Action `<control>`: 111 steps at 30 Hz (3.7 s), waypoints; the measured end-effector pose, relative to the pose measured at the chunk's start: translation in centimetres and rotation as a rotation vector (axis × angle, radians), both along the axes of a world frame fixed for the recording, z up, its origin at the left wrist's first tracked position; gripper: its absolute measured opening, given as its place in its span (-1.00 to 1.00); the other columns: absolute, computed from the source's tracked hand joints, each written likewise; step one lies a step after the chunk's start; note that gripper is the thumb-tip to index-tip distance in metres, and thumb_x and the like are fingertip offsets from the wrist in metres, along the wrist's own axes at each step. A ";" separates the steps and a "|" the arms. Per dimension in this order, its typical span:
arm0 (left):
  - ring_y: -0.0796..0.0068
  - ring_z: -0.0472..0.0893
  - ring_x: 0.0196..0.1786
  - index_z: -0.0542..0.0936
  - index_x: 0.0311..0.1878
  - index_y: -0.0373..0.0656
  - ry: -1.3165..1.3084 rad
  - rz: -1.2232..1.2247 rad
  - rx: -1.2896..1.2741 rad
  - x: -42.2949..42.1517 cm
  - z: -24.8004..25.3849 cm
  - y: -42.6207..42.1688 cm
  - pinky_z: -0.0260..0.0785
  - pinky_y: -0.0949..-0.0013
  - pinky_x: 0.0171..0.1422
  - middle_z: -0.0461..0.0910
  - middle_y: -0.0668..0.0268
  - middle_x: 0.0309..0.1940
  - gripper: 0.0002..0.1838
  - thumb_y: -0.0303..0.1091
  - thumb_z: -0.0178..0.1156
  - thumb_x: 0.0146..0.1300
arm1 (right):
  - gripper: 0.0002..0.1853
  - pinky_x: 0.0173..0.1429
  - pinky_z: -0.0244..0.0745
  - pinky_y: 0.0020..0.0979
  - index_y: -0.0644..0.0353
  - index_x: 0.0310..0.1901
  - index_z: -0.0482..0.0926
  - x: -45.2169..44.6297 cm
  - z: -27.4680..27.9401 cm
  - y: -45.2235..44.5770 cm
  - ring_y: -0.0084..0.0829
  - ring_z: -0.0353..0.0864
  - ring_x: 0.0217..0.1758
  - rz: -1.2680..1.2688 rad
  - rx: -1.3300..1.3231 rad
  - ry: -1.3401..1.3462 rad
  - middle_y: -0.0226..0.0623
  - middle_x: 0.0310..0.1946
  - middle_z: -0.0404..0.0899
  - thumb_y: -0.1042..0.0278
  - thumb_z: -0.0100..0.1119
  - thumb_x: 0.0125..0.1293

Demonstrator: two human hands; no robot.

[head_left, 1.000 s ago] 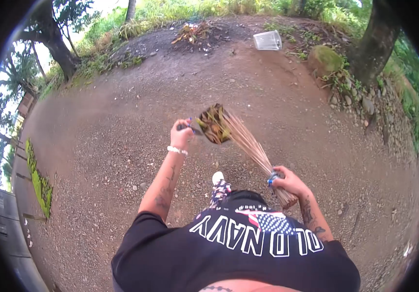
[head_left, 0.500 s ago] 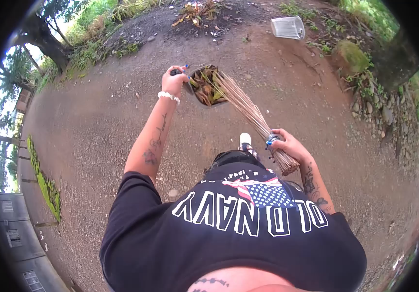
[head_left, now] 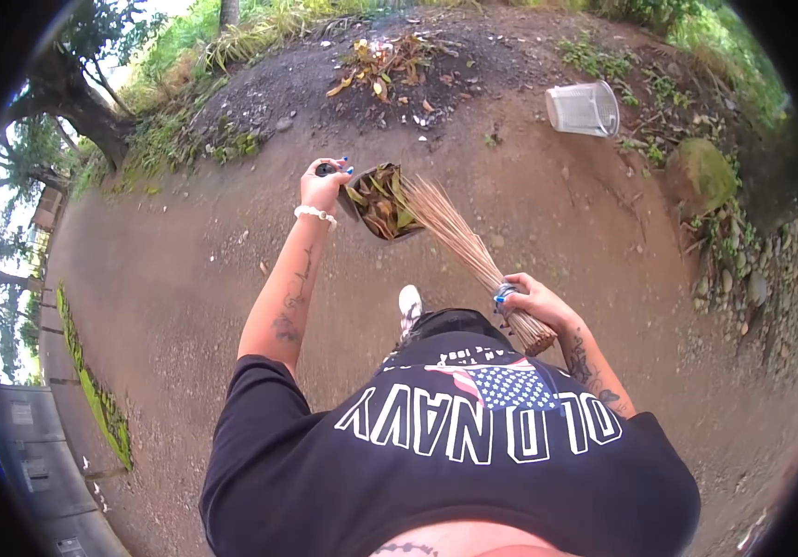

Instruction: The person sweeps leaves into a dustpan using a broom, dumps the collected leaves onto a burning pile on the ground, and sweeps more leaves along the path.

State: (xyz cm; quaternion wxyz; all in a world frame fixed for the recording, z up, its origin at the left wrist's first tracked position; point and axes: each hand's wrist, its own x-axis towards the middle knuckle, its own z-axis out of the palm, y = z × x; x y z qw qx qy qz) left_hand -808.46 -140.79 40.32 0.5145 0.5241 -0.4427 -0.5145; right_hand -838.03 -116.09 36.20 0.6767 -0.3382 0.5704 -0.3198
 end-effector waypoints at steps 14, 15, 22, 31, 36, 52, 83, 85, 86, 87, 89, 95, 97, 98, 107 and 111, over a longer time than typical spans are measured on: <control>0.66 0.43 -0.49 0.46 -0.42 -0.07 -0.213 -0.177 -0.155 -8.0 2.4 -47.4 0.15 0.55 -0.62 0.52 0.43 -0.41 -0.76 -0.55 0.25 -0.21 | -0.42 -0.06 0.35 -0.50 0.36 0.04 0.22 -0.4 0.5 -43.2 -0.44 0.46 -0.16 -0.090 -0.109 0.087 -0.12 -0.17 0.42 0.34 0.15 -0.04; 0.62 0.46 -0.45 0.47 -0.41 -0.16 -0.227 -0.165 -0.159 -9.0 2.8 -51.1 0.25 0.54 -0.45 0.52 0.39 -0.44 -0.73 -0.61 0.25 -0.26 | -0.42 -0.06 0.35 -0.50 0.36 0.04 0.22 -1.5 0.0 -46.4 -0.44 0.46 -0.16 -0.093 -0.111 0.092 -0.12 -0.17 0.42 0.34 0.15 -0.04; 0.63 0.41 -0.52 0.49 -0.46 -0.19 -0.323 -0.134 -0.215 -16.5 4.4 -75.3 0.26 0.53 -0.41 0.48 0.40 -0.58 -0.78 -0.54 0.28 -0.27 | -0.40 -0.13 0.38 -0.48 0.34 0.03 0.23 -8.8 -2.5 -68.9 -0.48 0.45 -0.21 -0.121 -0.190 0.002 -0.15 -0.20 0.43 0.36 0.18 -0.09; 0.58 0.41 -0.65 0.52 -0.40 -0.10 -0.652 -0.097 -0.366 -24.7 4.7 -104.1 0.23 0.49 -0.66 0.46 0.39 -0.60 -0.78 -0.36 0.28 -0.20 | -0.43 -0.39 0.51 -0.43 0.33 0.05 0.19 -15.6 -2.9 -96.5 -0.46 0.51 -0.36 -0.120 -0.269 0.080 -0.18 -0.23 0.41 0.41 0.10 -0.06; 0.59 0.41 -0.57 0.52 -0.51 -0.20 -0.636 -0.088 -0.479 -28.3 0.7 -121.8 0.25 0.43 -0.46 0.47 0.39 -0.64 -0.85 -0.36 0.26 -0.15 | -0.37 0.03 0.28 -0.50 0.38 0.00 0.28 -16.6 -4.4 -110.1 -0.47 0.41 -0.10 -0.146 -0.192 0.117 -0.19 -0.16 0.43 0.28 0.21 -0.16; 0.04 0.50 -0.23 0.33 -0.19 -0.30 -0.989 -0.593 -0.416 -43.1 -13.1 -151.0 0.31 0.20 -0.14 0.48 -0.12 -0.34 -0.65 -0.33 0.07 -0.07 | -0.36 0.05 0.28 -0.50 0.33 0.04 0.28 -15.9 -15.2 -136.9 -0.44 0.41 -0.06 -0.219 0.091 0.290 -0.19 -0.11 0.43 0.32 0.22 -0.15; -0.03 0.46 -0.11 0.27 -0.12 -0.36 -1.154 -0.581 -0.478 -43.6 -13.1 -148.8 0.30 0.20 -0.06 0.45 -0.17 -0.27 -0.57 -0.50 0.08 -0.13 | -0.40 -0.01 0.35 -0.32 0.26 -0.02 0.34 -12.8 -13.3 -139.0 -0.14 0.47 -0.09 -0.084 0.120 0.574 0.02 -0.19 0.48 0.22 0.15 -0.20; -0.03 0.46 -0.11 0.26 -0.12 -0.38 -1.185 -0.596 -0.467 -43.1 -13.0 -149.1 0.30 0.20 -0.06 0.45 -0.17 -0.26 -0.55 -0.50 0.10 -0.15 | -0.47 -0.06 0.38 -0.26 0.21 -0.06 0.37 -12.6 -12.5 -139.1 -0.09 0.49 -0.16 0.066 0.121 0.744 0.02 -0.26 0.50 0.27 0.12 -0.18; -0.04 0.46 -0.11 0.26 -0.12 -0.40 -1.215 -0.613 -0.461 -42.8 -12.9 -149.1 0.30 0.20 -0.06 0.45 -0.17 -0.25 -0.54 -0.49 0.11 -0.16 | -0.47 -0.06 0.38 -0.26 0.21 -0.06 0.37 -12.5 -12.4 -139.2 -0.09 0.49 -0.16 0.071 0.115 0.745 0.02 -0.26 0.50 0.27 0.12 -0.18; -0.04 0.46 -0.11 0.26 -0.12 -0.40 -1.218 -0.608 -0.460 -42.4 -12.2 -148.6 0.30 0.20 -0.06 0.45 -0.17 -0.25 -0.54 -0.49 0.11 -0.16 | -0.42 -0.04 0.37 -0.26 0.19 -0.01 0.34 -12.4 -12.3 -139.1 -0.09 0.48 -0.13 0.119 0.125 0.755 0.02 -0.25 0.50 0.27 0.14 -0.18; -0.04 0.46 -0.12 0.25 -0.11 -0.42 -1.250 -0.644 -0.424 -41.5 -10.8 -147.1 0.31 0.20 -0.06 0.45 -0.17 -0.25 -0.52 -0.49 0.11 -0.17 | -0.38 -0.03 0.35 -0.26 0.17 0.04 0.31 -12.0 -12.0 -138.9 -0.08 0.47 -0.11 0.178 0.138 0.762 0.02 -0.23 0.49 0.26 0.17 -0.17; -0.05 0.45 -0.14 0.25 -0.13 -0.38 -1.174 -0.538 -0.572 -39.1 -12.1 -146.8 0.30 0.19 -0.07 0.45 -0.16 -0.28 -0.55 -0.49 0.11 -0.15 | -0.49 -0.06 0.38 -0.27 0.18 -0.06 0.38 -11.5 -12.1 -137.3 -0.10 0.50 -0.16 0.162 0.054 0.732 0.02 -0.27 0.51 0.28 0.12 -0.17; -0.05 0.44 -0.13 0.26 -0.14 -0.38 -1.237 -0.524 -0.580 -38.5 -11.9 -147.1 0.29 0.19 -0.06 0.45 -0.15 -0.29 -0.58 -0.50 0.08 -0.14 | -0.48 -0.05 0.38 -0.29 0.19 -0.06 0.39 -12.3 -12.0 -137.1 -0.12 0.50 -0.14 0.112 0.042 0.672 0.01 -0.25 0.50 0.26 0.13 -0.17; -0.05 0.44 -0.13 0.26 -0.14 -0.38 -1.249 -0.507 -0.572 -38.0 -11.9 -147.2 0.29 0.19 -0.06 0.45 -0.15 -0.29 -0.58 -0.50 0.08 -0.14 | -0.46 -0.04 0.37 -0.30 0.19 -0.05 0.39 -12.7 -12.1 -136.9 -0.14 0.49 -0.13 0.041 0.053 0.600 0.00 -0.24 0.50 0.24 0.14 -0.18; -0.06 0.46 -0.19 0.28 -0.26 -0.33 -1.265 -0.458 -0.642 -36.3 -7.8 -142.9 0.30 0.17 -0.11 0.46 -0.12 -0.35 -0.70 -0.54 0.03 -0.14 | -0.42 0.01 0.33 -0.38 0.19 -0.02 0.37 -15.7 -13.1 -133.8 -0.21 0.48 -0.07 0.045 -0.046 0.584 -0.04 -0.17 0.48 0.24 0.16 -0.19; -0.04 0.44 -0.14 0.28 -0.18 -0.34 -1.210 -0.393 -0.745 -32.8 -6.0 -141.5 0.28 0.19 -0.07 0.45 -0.12 -0.30 -0.64 -0.52 0.04 -0.13 | -0.39 0.04 0.31 -0.41 0.22 0.00 0.36 -14.9 -12.0 -132.1 -0.26 0.47 -0.05 0.011 -0.030 0.558 -0.05 -0.14 0.47 0.24 0.17 -0.20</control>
